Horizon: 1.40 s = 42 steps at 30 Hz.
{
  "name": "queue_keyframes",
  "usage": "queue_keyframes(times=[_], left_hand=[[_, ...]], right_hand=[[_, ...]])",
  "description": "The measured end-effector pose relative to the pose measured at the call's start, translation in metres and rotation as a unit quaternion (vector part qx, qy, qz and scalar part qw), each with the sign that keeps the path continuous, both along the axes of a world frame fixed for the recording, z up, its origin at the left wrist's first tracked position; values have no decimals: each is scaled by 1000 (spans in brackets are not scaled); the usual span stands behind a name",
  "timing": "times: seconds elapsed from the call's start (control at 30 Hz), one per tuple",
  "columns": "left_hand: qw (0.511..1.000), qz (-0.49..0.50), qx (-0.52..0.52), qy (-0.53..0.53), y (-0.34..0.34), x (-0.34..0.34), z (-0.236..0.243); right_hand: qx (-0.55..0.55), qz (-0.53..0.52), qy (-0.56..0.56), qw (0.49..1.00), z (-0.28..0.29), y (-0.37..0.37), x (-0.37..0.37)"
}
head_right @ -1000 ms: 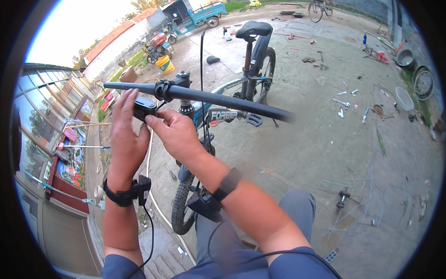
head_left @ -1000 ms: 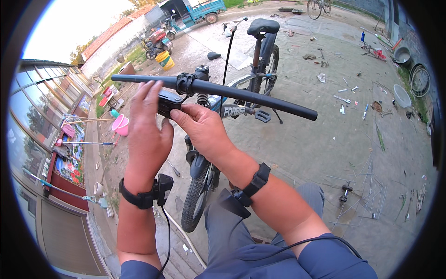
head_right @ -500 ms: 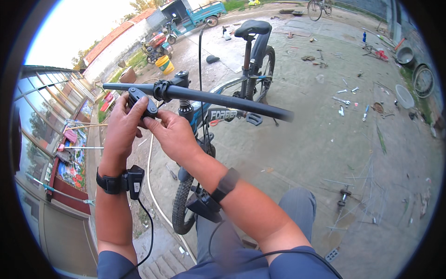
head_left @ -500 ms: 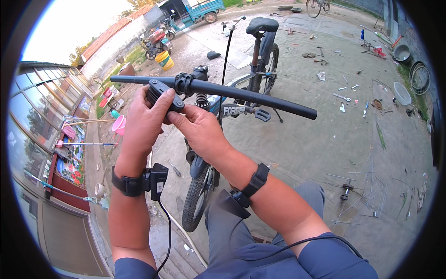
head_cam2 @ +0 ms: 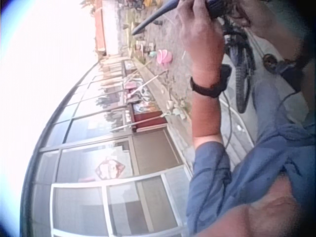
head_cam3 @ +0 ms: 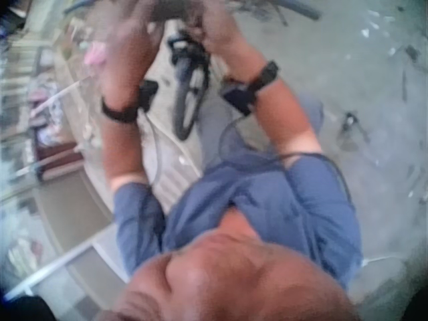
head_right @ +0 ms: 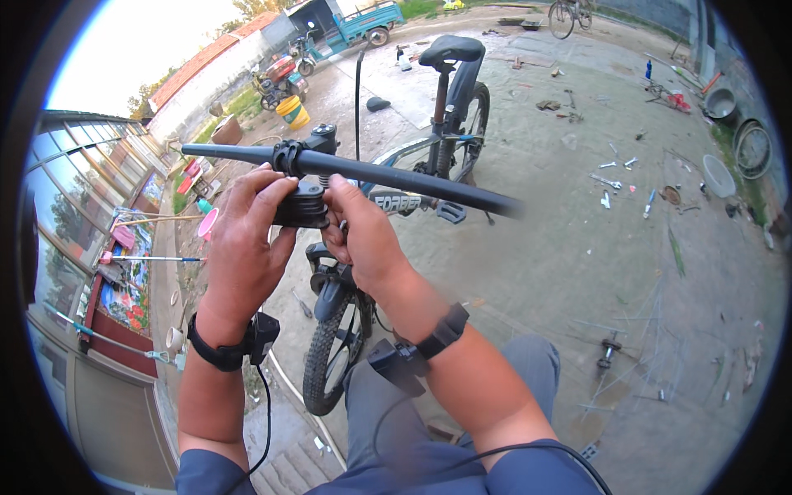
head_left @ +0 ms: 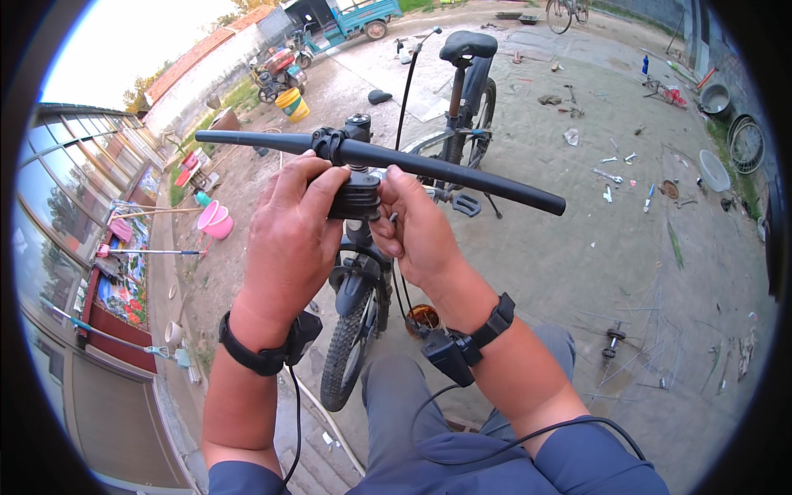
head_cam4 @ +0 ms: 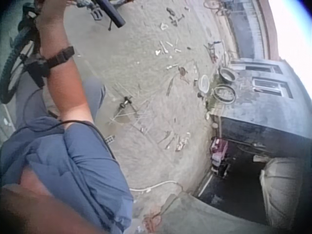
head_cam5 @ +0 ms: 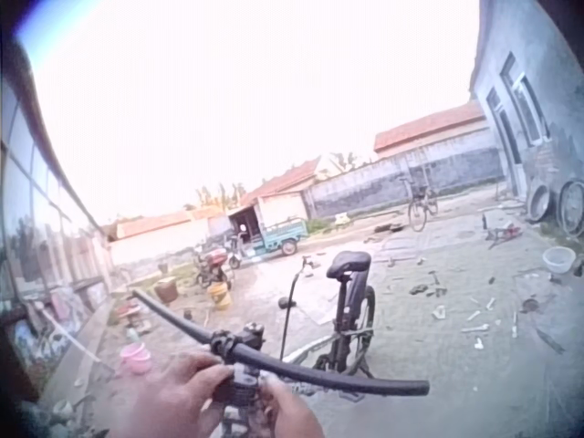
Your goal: The person installs a black bicycle shifter onto the handlebar of a mountain bike. They align the shifter, slide it onto the handlebar, and then repeatedly adjust its position and orientation to fit it correctly.
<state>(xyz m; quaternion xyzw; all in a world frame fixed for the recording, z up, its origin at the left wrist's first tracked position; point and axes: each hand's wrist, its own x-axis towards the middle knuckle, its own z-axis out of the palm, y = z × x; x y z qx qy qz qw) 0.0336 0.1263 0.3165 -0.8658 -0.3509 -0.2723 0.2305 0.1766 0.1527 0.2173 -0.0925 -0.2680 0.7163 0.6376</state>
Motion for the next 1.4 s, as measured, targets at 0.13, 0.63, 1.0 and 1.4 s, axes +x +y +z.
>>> queue_keyframes(times=[0.13,0.63,1.0,1.4], left_hand=[[1000,0,12,-12,0,-6,-6],[793,-13,-390,-468,0,-9,-41],[983,88,-99,-124,5,-26,-6],[994,46,75,-68,20,-28,-8]], right_hand=[[60,22,-100,993,-3,-4,0],[41,-6,-107,993,-17,-12,-22],[81,-68,-218,970,6,5,-34],[106,52,-118,986,14,11,-41]])
